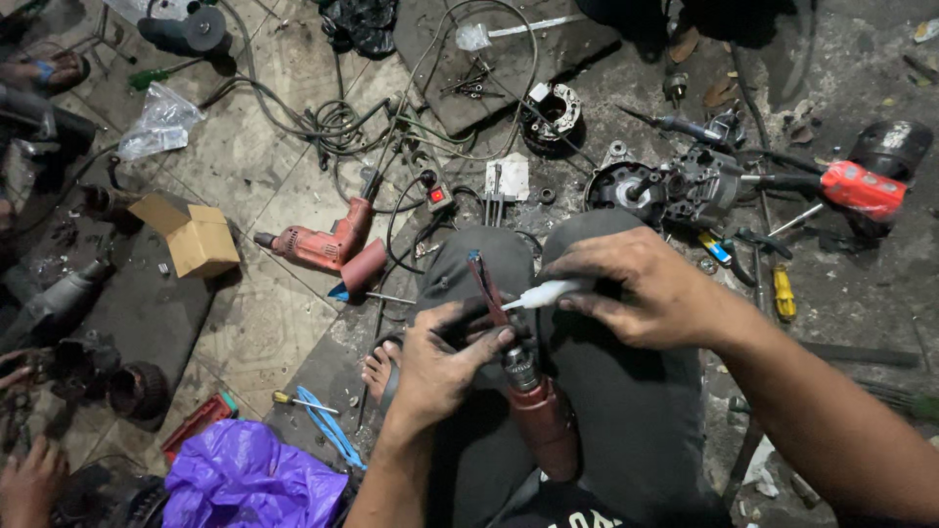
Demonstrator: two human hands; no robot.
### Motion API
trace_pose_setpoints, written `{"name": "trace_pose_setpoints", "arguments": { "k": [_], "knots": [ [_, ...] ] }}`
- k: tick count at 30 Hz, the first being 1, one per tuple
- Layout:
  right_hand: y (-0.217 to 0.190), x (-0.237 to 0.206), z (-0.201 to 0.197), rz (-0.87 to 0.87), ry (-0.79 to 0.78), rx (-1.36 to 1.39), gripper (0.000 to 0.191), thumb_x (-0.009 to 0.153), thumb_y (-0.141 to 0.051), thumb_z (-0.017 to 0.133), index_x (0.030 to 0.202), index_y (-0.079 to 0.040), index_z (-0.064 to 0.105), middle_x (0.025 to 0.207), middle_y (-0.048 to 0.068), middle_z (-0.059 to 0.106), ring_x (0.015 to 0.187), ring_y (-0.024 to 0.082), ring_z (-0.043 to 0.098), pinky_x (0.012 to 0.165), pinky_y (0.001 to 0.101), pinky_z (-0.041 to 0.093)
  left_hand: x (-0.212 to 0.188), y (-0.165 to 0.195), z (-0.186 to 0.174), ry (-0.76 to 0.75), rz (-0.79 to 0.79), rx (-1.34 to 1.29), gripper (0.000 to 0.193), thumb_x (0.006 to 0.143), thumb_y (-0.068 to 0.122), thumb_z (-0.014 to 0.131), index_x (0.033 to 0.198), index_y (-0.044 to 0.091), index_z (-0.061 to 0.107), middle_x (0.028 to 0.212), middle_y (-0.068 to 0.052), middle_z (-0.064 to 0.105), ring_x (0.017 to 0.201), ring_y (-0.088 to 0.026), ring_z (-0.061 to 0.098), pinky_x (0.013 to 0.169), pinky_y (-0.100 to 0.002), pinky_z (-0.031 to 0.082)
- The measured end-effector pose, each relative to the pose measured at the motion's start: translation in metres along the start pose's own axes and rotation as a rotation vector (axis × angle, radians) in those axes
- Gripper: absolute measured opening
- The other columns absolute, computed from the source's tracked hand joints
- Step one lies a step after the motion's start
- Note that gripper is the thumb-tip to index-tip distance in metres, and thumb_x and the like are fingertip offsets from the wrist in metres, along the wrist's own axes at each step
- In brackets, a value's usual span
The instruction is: The person applies a white substance from a small bottle into the chuck of a red power tool, then uses the tool to tighten or adjust a component. The person handles the tool and bottle directly without additional tools.
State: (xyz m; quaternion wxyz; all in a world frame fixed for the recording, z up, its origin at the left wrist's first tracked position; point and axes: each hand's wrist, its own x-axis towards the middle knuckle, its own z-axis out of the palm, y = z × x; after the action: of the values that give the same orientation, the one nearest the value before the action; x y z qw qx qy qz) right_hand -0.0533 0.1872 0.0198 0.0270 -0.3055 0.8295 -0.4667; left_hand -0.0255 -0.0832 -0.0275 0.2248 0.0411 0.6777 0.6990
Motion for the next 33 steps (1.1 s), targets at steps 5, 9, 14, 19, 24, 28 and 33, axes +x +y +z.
{"name": "trace_pose_setpoints", "arguments": {
  "k": [5,9,14,19,24,28,33],
  "knots": [
    [-0.001,0.000,-0.003,-0.010,-0.029,-0.043,0.034,0.077,-0.009,0.078,0.109,-0.003,0.072,0.098,0.012,0.076,0.090,0.029,0.076,0.078,0.0390,0.058,0.001,-0.004,-0.002,-0.015,-0.032,-0.029,0.032,0.084,0.004,0.080,0.114,-0.004,0.074,0.104,-0.008,0.079,0.095,-0.012,0.074,0.088,-0.027,0.059],
    [-0.008,0.000,-0.005,0.002,-0.034,-0.099,0.035,0.076,-0.009,0.078,0.110,-0.003,0.072,0.096,0.013,0.075,0.088,0.032,0.074,0.075,0.0402,0.057,0.001,-0.007,0.001,0.034,-0.049,-0.055,0.033,0.082,0.003,0.082,0.113,-0.005,0.073,0.106,-0.009,0.079,0.096,-0.014,0.075,0.090,-0.029,0.060],
    [-0.027,0.005,-0.009,0.011,-0.073,-0.161,0.034,0.077,-0.010,0.078,0.109,-0.001,0.071,0.097,0.017,0.073,0.086,0.036,0.072,0.073,0.0426,0.058,0.001,-0.005,-0.001,-0.012,-0.071,-0.077,0.033,0.082,0.001,0.081,0.114,-0.005,0.074,0.107,-0.011,0.079,0.097,-0.015,0.075,0.090,-0.030,0.060],
    [-0.046,0.012,-0.011,0.118,-0.161,-0.190,0.036,0.076,-0.011,0.075,0.111,0.001,0.070,0.090,0.017,0.070,0.081,0.039,0.070,0.069,0.0453,0.056,0.003,-0.004,-0.002,-0.022,-0.043,-0.050,0.032,0.082,-0.001,0.081,0.113,-0.005,0.074,0.107,-0.011,0.079,0.098,-0.016,0.075,0.091,-0.030,0.060],
    [-0.057,0.013,-0.011,0.134,-0.161,-0.238,0.037,0.075,-0.012,0.075,0.110,0.000,0.070,0.089,0.017,0.070,0.080,0.039,0.070,0.069,0.0461,0.056,0.006,-0.004,-0.002,-0.073,-0.069,-0.146,0.033,0.083,0.000,0.080,0.115,-0.004,0.074,0.107,-0.009,0.079,0.096,-0.014,0.074,0.090,-0.029,0.060],
    [-0.059,0.011,-0.008,0.110,-0.143,-0.253,0.036,0.075,-0.011,0.075,0.109,0.000,0.070,0.087,0.017,0.069,0.078,0.040,0.069,0.067,0.0478,0.055,0.006,-0.003,-0.005,-0.068,-0.051,-0.024,0.031,0.083,-0.001,0.081,0.113,-0.004,0.076,0.104,-0.009,0.079,0.094,-0.013,0.073,0.086,-0.029,0.059],
    [-0.064,0.006,-0.005,0.078,-0.106,-0.275,0.038,0.073,-0.012,0.075,0.108,0.001,0.070,0.086,0.017,0.068,0.077,0.040,0.068,0.065,0.0489,0.053,0.007,-0.007,-0.005,-0.076,-0.048,-0.030,0.029,0.082,-0.002,0.082,0.110,-0.004,0.076,0.103,-0.009,0.080,0.093,-0.013,0.074,0.085,-0.029,0.060]
  ]
}}
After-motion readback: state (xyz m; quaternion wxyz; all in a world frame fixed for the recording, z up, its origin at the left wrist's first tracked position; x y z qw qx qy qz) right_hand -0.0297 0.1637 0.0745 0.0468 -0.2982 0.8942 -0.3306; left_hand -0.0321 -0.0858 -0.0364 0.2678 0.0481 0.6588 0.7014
